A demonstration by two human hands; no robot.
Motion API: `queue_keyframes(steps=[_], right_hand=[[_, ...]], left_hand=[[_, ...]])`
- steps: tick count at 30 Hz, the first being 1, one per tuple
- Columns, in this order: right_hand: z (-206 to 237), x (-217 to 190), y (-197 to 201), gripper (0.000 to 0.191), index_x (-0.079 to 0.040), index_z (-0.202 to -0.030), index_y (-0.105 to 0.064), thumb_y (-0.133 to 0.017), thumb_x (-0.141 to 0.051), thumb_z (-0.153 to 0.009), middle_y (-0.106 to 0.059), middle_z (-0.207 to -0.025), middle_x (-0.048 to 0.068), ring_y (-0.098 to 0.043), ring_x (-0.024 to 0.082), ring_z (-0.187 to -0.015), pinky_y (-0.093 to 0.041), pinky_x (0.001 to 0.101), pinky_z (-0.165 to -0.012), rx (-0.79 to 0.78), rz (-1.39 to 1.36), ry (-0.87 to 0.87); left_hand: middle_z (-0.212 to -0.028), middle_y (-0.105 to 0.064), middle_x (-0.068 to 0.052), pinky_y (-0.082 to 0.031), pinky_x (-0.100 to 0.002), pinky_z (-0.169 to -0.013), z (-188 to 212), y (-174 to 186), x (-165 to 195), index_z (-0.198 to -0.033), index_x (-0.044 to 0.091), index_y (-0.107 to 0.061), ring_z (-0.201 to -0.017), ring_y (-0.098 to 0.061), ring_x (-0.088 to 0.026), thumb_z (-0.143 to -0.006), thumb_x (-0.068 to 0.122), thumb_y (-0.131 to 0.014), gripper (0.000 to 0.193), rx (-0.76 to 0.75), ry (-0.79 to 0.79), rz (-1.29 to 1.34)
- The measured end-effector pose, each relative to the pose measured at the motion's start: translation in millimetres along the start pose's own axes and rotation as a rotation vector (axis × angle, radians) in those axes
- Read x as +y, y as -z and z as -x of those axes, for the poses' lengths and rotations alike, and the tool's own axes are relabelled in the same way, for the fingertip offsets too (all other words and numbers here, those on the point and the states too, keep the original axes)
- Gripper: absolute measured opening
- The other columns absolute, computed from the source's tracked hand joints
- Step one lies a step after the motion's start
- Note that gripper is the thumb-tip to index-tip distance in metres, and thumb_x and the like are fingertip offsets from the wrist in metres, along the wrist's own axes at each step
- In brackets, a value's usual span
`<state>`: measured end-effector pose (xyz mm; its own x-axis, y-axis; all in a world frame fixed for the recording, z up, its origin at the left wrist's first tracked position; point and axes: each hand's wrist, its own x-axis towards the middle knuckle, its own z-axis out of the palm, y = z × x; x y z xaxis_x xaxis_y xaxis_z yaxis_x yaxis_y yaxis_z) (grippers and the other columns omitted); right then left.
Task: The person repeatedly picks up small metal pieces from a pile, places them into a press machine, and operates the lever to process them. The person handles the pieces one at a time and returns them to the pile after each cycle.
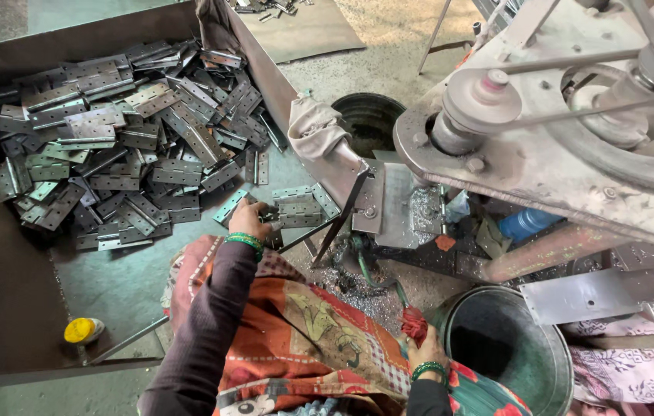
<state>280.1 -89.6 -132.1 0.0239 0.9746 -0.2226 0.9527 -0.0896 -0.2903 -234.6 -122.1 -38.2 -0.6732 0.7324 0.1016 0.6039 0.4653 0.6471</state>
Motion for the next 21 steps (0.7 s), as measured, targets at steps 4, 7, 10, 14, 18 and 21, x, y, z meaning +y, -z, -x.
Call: queue_keyframes(steps=[4, 7, 10, 14, 18, 21], right_hand=[[1, -1, 0, 0.064, -0.022, -0.138, -0.05, -0.076, -0.039, -0.082, -0.067, -0.129, 0.015, -0.066, 0.04, -0.116, -0.054, 0.0527, -0.094, 0.02, 0.025, 0.037], [2, -1, 2, 0.065, -0.02, -0.137, -0.05, -0.077, -0.038, -0.081, -0.067, -0.128, 0.016, -0.065, 0.04, -0.116, -0.054, 0.0523, -0.093, 0.046, -0.001, 0.058], [4, -1, 5, 0.065, -0.02, -0.137, -0.049, -0.078, -0.036, -0.08, -0.067, -0.128, 0.016, -0.065, 0.04, -0.116, -0.053, 0.0518, -0.093, 0.047, -0.034, 0.066], [8, -4, 8, 0.066, -0.02, -0.138, -0.049, -0.079, -0.034, -0.08, -0.067, -0.127, 0.017, -0.064, 0.04, -0.117, -0.053, 0.0514, -0.094, 0.032, -0.058, 0.032], [10, -7, 12, 0.067, -0.02, -0.134, -0.05, -0.081, -0.035, -0.077, -0.067, -0.125, 0.017, -0.064, 0.04, -0.116, -0.053, 0.0514, -0.094, 0.083, -0.06, 0.098], [10, -5, 14, 0.075, -0.016, -0.139, -0.046, -0.081, -0.034, -0.075, -0.065, -0.124, 0.02, -0.063, 0.043, -0.112, -0.052, 0.054, -0.09, 0.134, -0.08, 0.195]], left_hand=[[-0.111, -0.071, -0.016, -0.054, -0.045, -0.094, -9, -7, -13, -0.111, 0.027, -0.078, -0.106, -0.067, -0.038, -0.066, 0.014, -0.078, 0.047, -0.15, 0.017, -0.03], [-0.107, -0.074, -0.019, -0.055, -0.047, -0.094, -16, -6, -4, -0.118, 0.028, -0.075, -0.105, -0.069, -0.039, -0.072, 0.013, -0.075, 0.049, -0.248, 0.004, -0.142], [-0.105, -0.075, -0.018, -0.057, -0.046, -0.094, -2, 3, 29, -0.114, 0.029, -0.079, -0.101, -0.072, -0.038, -0.078, 0.01, -0.067, 0.042, -0.195, -0.035, -0.139], [-0.105, -0.075, -0.017, -0.058, -0.044, -0.091, 33, 8, 99, -0.115, 0.018, -0.077, -0.098, -0.073, -0.036, -0.076, 0.008, -0.067, 0.042, -0.044, -0.316, 0.039], [-0.111, -0.076, -0.01, -0.061, -0.041, -0.084, 64, -32, 171, -0.12, 0.024, -0.077, -0.093, -0.076, -0.03, -0.083, 0.002, -0.058, 0.047, 0.03, -0.561, 0.278], [-0.131, -0.065, -0.009, -0.045, -0.044, -0.099, 78, -77, 201, -0.13, 0.021, -0.068, -0.116, -0.06, -0.029, -0.079, 0.006, -0.063, 0.054, 0.002, -0.755, 0.185]])
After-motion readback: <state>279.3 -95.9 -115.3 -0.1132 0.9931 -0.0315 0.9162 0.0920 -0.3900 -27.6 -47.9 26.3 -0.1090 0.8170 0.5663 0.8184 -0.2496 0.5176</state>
